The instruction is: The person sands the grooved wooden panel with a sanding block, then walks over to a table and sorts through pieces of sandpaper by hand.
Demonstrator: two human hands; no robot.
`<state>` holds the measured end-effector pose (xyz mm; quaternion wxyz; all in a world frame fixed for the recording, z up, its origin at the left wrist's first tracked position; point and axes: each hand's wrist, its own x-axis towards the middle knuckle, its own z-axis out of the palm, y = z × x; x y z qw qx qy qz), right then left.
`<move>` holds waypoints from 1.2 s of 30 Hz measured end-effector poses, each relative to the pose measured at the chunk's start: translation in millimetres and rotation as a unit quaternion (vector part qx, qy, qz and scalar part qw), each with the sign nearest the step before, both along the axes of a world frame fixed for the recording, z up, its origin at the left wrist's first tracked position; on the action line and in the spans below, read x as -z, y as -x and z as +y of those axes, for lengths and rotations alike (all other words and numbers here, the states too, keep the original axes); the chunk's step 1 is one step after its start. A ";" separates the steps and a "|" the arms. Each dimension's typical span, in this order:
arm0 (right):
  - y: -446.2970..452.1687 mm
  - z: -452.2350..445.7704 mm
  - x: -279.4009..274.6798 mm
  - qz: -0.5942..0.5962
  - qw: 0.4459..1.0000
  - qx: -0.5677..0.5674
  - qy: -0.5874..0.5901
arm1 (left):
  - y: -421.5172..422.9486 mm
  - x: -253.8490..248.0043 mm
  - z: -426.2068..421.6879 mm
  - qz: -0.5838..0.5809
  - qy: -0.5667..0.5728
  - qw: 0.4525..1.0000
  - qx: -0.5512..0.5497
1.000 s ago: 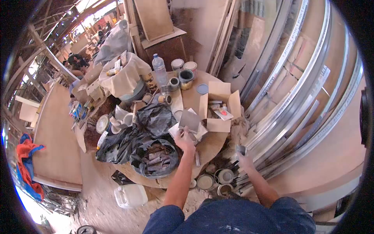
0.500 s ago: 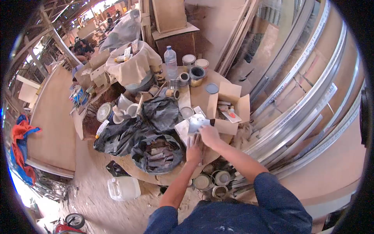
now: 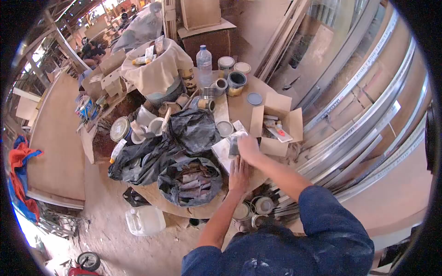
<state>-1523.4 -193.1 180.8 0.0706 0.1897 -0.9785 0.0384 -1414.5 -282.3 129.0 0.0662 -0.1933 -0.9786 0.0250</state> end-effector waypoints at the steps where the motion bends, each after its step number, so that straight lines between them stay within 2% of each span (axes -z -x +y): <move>1: -15.2 1.8 0.9 0.100 0.994 -0.032 0.004 | -5.9 -1.6 0.5 0.003 -0.004 1.000 0.000; 2: -27.9 -3.6 0.6 0.121 0.992 -0.013 -0.042 | -5.3 -4.8 -1.7 0.000 -0.076 0.997 0.016; 3: -3.2 2.0 -7.7 0.131 0.990 -0.013 -0.047 | -1.4 -6.6 -1.0 -0.007 -0.147 0.989 0.034; 4: 16.1 5.3 -12.2 0.057 0.998 0.007 0.014 | -2.3 -4.8 -0.3 0.011 -0.087 0.996 0.022; 5: 18.5 8.6 -3.1 -0.024 0.996 0.030 0.076 | -12.0 -2.1 1.5 0.000 -0.086 0.996 0.025; 6: 9.4 6.9 12.4 -0.026 0.996 0.033 0.078 | -11.5 2.7 0.9 0.001 -0.063 0.998 0.022; 7: -2.0 3.3 26.3 0.078 0.994 0.018 0.071 | -3.4 4.7 0.6 0.009 -0.039 0.999 0.019; 8: -8.2 0.1 36.7 0.185 0.981 0.001 0.062 | -1.7 17.1 1.2 -0.023 -0.119 0.992 0.020; 10: -1.2 2.4 1.4 0.065 0.996 0.012 0.059 | 6.2 2.2 3.1 0.023 -0.107 0.994 0.015; 11: -0.7 5.1 -16.9 0.057 0.997 0.011 0.055 | -2.9 -4.0 4.7 0.052 -0.092 0.994 0.010; 13: -5.4 4.5 -31.7 -0.019 0.999 -0.015 0.028 | -14.5 -8.9 2.4 0.030 -0.117 0.993 0.000; 14: -13.0 2.0 -2.1 0.108 0.993 -0.039 -0.025 | -12.8 -3.5 2.5 0.027 -0.078 0.997 0.009; 15: -0.2 5.4 -8.0 0.116 0.992 -0.042 -0.027 | -3.7 2.7 5.1 0.028 -0.040 0.999 0.016; 17: 9.0 11.8 -12.1 -0.014 0.999 0.035 0.027 | -7.6 7.4 8.1 0.049 -0.068 0.996 0.006; 18: 14.7 7.1 -13.5 -0.076 0.995 0.070 0.007 | -8.6 3.5 6.4 0.042 -0.056 0.998 0.006; 19: -1.3 4.8 -9.6 -0.074 0.995 0.071 0.013 | -5.2 -2.7 4.3 0.044 -0.045 0.998 0.007; 21: -18.2 8.0 -1.4 0.017 0.997 -0.029 -0.073 | -3.4 -30.2 2.1 -0.024 -0.068 0.997 0.015; 23: 13.3 18.4 -7.1 0.009 0.999 0.038 0.021 | -10.8 -31.0 6.7 -0.021 0.014 1.000 -0.012; 25: -18.0 15.1 -28.9 0.051 0.999 -0.006 0.019 | -12.3 -23.4 6.2 0.007 -0.023 1.000 -0.018; 27: -28.5 21.3 3.8 0.087 0.995 -0.049 0.004 | -2.0 9.5 8.2 -0.004 -0.060 0.998 -0.013; 28: -13.9 22.7 -3.3 0.098 0.993 -0.062 0.005 | -6.9 -8.3 4.7 0.049 -0.024 0.998 -0.016; 30: 5.3 33.5 -12.9 -0.036 0.995 0.072 0.050 | -9.4 -18.2 8.4 0.042 -0.054 0.997 -0.029; 31: -9.9 32.5 -6.0 -0.031 0.996 0.067 0.050 | -12.5 -23.3 9.3 0.025 -0.080 0.996 -0.031; 32: -37.7 32.0 10.5 0.093 0.995 0.013 0.024 | -10.7 -7.1 10.7 0.049 -0.132 0.990 -0.023; 33: -45.1 29.7 15.3 0.219 0.975 -0.042 -0.001 | -10.0 -6.0 11.7 0.062 -0.131 0.989 -0.027; 34: -31.1 29.1 10.3 0.232 0.972 -0.048 0.002 | -7.8 -8.1 11.0 0.042 -0.094 0.994 -0.033; 36: -28.2 41.6 11.6 0.006 0.996 0.086 0.013 | -21.7 -31.3 15.1 0.010 -0.034 0.998 -0.055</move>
